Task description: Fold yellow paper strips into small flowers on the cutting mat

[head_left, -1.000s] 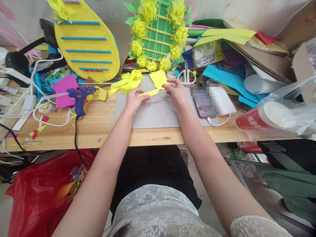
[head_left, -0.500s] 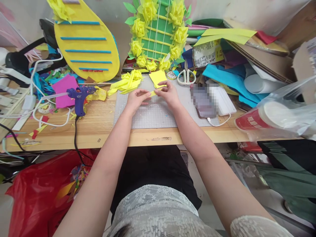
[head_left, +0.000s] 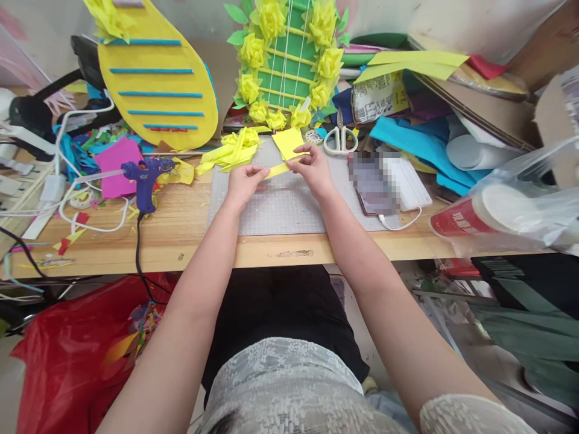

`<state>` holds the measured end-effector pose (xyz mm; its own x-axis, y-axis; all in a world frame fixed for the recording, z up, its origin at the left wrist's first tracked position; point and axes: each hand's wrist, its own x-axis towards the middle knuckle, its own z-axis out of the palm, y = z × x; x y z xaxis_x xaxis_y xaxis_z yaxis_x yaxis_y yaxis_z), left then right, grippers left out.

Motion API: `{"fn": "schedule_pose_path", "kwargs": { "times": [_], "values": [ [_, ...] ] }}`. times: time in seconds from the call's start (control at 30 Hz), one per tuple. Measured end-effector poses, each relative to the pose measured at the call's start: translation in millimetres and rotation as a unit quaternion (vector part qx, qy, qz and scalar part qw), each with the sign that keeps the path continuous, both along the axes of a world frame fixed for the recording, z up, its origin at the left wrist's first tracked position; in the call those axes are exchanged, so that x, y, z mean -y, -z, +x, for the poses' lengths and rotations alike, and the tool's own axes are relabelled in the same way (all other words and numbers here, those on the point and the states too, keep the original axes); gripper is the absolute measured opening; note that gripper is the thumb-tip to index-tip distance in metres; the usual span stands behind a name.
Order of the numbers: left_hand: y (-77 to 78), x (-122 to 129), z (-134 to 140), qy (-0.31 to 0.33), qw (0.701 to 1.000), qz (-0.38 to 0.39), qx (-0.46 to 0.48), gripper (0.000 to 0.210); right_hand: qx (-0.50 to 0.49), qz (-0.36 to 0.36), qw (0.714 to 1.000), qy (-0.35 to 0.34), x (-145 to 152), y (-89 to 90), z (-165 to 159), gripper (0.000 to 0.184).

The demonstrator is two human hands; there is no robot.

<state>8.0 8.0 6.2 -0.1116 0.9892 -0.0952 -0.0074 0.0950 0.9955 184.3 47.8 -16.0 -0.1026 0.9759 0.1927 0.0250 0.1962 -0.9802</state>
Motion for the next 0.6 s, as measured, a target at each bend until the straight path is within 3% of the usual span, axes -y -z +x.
{"fn": "schedule_pose_path", "kwargs": {
  "times": [0.2, 0.4, 0.6],
  "values": [
    [-0.5, -1, 1, -0.041, 0.999, -0.003, -0.009, 0.019, 0.001, -0.026, 1.0, 0.012, 3, -4.8, 0, 0.04],
    [-1.0, -1, -11, 0.006, 0.999, -0.027, 0.024, 0.012, -0.009, -0.048, 0.998, 0.048, 0, -5.8, 8, 0.032],
    [0.1, -2, -24, -0.06, 0.998, 0.003, 0.034, 0.017, -0.032, -0.049, 0.992, 0.113, -13, -4.1, 39, 0.029]
  ]
}}
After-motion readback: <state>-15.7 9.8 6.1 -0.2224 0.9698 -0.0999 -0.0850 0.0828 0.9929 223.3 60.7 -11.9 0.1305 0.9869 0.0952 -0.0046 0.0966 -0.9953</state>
